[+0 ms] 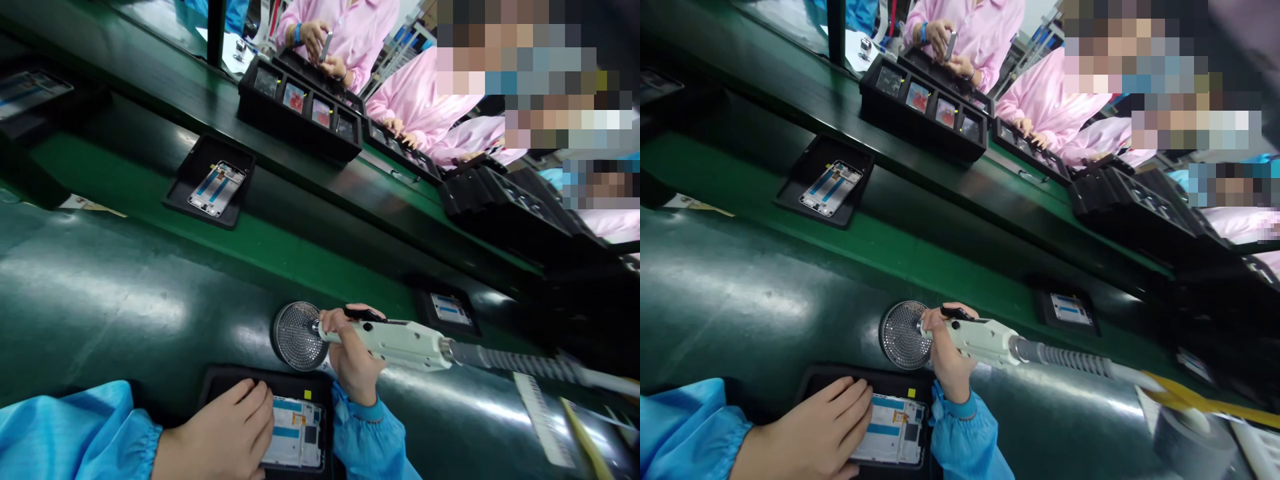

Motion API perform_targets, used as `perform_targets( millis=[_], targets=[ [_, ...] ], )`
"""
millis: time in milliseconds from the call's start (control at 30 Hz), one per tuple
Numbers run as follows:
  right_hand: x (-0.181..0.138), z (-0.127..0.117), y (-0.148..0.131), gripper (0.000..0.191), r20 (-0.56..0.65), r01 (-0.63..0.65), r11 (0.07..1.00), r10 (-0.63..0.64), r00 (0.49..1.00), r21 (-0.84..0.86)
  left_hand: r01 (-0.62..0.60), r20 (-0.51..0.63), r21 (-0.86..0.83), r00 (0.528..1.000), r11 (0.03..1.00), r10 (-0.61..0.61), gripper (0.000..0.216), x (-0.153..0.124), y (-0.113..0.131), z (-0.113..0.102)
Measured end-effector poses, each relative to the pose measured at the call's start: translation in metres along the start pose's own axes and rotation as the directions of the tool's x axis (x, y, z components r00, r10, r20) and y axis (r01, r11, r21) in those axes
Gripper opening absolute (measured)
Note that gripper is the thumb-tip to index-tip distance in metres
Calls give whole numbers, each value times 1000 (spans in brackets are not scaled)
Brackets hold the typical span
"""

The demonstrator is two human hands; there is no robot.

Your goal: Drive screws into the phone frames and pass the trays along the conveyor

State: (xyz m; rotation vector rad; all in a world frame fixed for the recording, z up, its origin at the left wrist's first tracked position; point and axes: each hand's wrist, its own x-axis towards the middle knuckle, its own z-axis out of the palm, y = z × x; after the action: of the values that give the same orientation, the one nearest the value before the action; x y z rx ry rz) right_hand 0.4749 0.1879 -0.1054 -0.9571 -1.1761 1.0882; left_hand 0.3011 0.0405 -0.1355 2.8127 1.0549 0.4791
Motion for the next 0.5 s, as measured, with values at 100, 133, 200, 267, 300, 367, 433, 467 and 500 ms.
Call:
perform_targets(
  millis=[100,133,200,267,300,367,433,467,500],
  targets=[
    [0,0,1,23,-29,-18,1000,18,999,-6,2,-1,3,1000,1000,-2,52,0,-1,-1],
    [0,0,2,23,-37,-21,1000,20,999,-10,1,-1,0,1000,1000,-1,52,0,-1,-1],
    [0,-1,2,25,-41,-16,1000,16,999,-14,-2,1,-13,1000,1000,2,52,0,0,-2],
    [0,-1,2,26,-34,-9,1000,9,999,-11,-1,4,-26,1000,1000,1,53,-1,0,-2],
    [0,-1,2,25,-27,-10,1000,9,1000,-7,1,5,-27,1000,1000,-1,53,-2,0,-2],
    [0,0,2,23,-18,-18,1000,18,1000,8,2,3,-21,1000,1000,-2,54,-2,0,-2],
    [0,1,4,22,-13,-28,999,28,1000,23,4,0,-8,1000,1000,-4,55,-2,1,-1],
    [1,1,5,22,-17,-28,999,28,999,25,6,1,-5,1000,1000,-6,56,-2,1,-1],
    [1,2,6,24,-22,-24,999,24,999,24,8,7,-4,1000,1000,-8,56,-2,1,-1]
  ],
)
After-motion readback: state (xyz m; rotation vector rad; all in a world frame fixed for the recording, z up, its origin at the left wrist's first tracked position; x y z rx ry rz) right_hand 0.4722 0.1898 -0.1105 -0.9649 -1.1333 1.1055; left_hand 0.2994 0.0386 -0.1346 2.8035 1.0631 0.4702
